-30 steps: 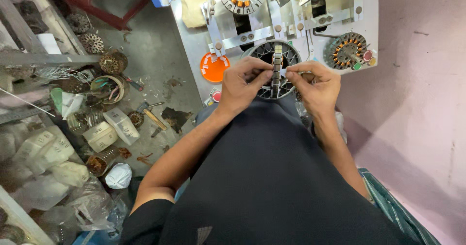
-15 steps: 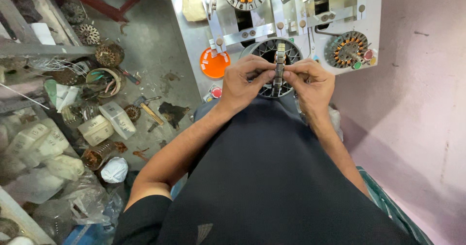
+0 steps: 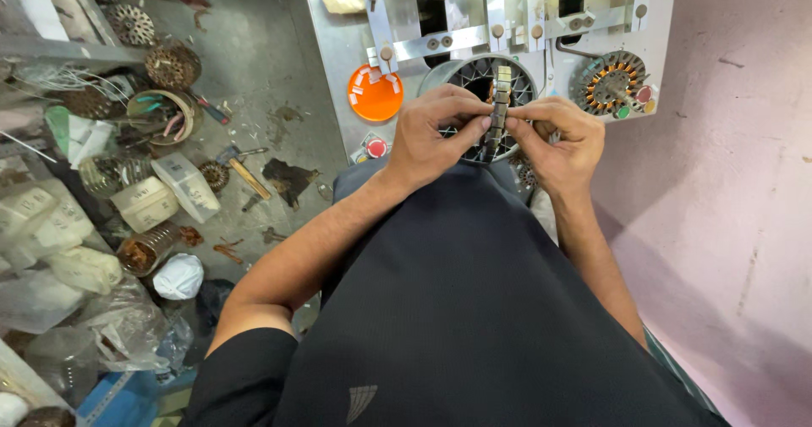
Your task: The person winds copper wire onto an electric fan stator using a specialized machine and by hand, then cuts the excess wire with scissors.
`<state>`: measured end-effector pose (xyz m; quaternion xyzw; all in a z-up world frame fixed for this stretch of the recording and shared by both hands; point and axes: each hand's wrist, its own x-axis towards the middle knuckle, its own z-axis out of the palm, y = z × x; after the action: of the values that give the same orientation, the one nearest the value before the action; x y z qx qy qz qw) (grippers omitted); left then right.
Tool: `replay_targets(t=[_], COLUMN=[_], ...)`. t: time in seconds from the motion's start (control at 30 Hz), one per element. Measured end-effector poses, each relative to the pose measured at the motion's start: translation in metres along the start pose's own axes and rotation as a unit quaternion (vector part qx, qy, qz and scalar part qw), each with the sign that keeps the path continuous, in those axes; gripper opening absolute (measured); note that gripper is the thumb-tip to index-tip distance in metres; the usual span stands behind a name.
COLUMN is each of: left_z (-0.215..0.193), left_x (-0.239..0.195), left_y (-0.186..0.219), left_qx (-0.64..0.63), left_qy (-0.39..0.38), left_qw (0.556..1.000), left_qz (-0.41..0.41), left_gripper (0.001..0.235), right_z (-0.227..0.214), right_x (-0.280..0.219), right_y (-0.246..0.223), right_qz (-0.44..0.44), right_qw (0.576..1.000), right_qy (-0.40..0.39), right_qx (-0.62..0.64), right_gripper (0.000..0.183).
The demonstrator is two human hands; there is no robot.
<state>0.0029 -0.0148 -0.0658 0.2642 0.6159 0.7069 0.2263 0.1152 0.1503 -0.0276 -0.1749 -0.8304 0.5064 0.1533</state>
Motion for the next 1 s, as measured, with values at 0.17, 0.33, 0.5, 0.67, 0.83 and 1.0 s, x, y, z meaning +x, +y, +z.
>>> replay_targets(t=[0.17, 0.33, 0.5, 0.67, 0.83, 1.0], left_z=[-0.001, 0.002, 0.005, -0.002, 0.000, 0.002], left_x=[-0.003, -0.001, 0.005, 0.008, 0.005, 0.005], left_y=[-0.002, -0.012, -0.013, 0.019, 0.059, 0.075], left_qx=[0.003, -0.022, -0.088, -0.013, 0.164, 0.186], left_qy=[0.006, 0.026, 0.027, 0.019, -0.136, -0.169], left_qw=[1.000, 0.999, 0.992, 1.000, 0.947, 0.940], left_qz=[0.004, -0.039, -0.083, -0.009, 0.242, 0.230], left_gripper=[0.015, 0.013, 0.014, 0.025, 0.026, 0.015], right_z=[0.000, 0.003, 0.004, 0.010, 0.015, 0.016], right_x=[0.000, -0.006, -0.006, -0.004, -0.011, -0.021], right_y=[0.000, 0.010, 0.017, -0.004, -0.039, -0.038], right_qz=[-0.019, 0.034, 0.077, 0.194, 0.308, 0.287], right_qw=[0.999, 0.999, 0.989, 0.935, 0.865, 0.871], right_qy=[-0.010, -0.003, -0.002, 0.023, 0.039, -0.020], right_qx=[-0.023, 0.024, 0.127, 0.296, 0.395, 0.399], right_gripper=[0.015, 0.013, 0.014, 0.025, 0.064, 0.069])
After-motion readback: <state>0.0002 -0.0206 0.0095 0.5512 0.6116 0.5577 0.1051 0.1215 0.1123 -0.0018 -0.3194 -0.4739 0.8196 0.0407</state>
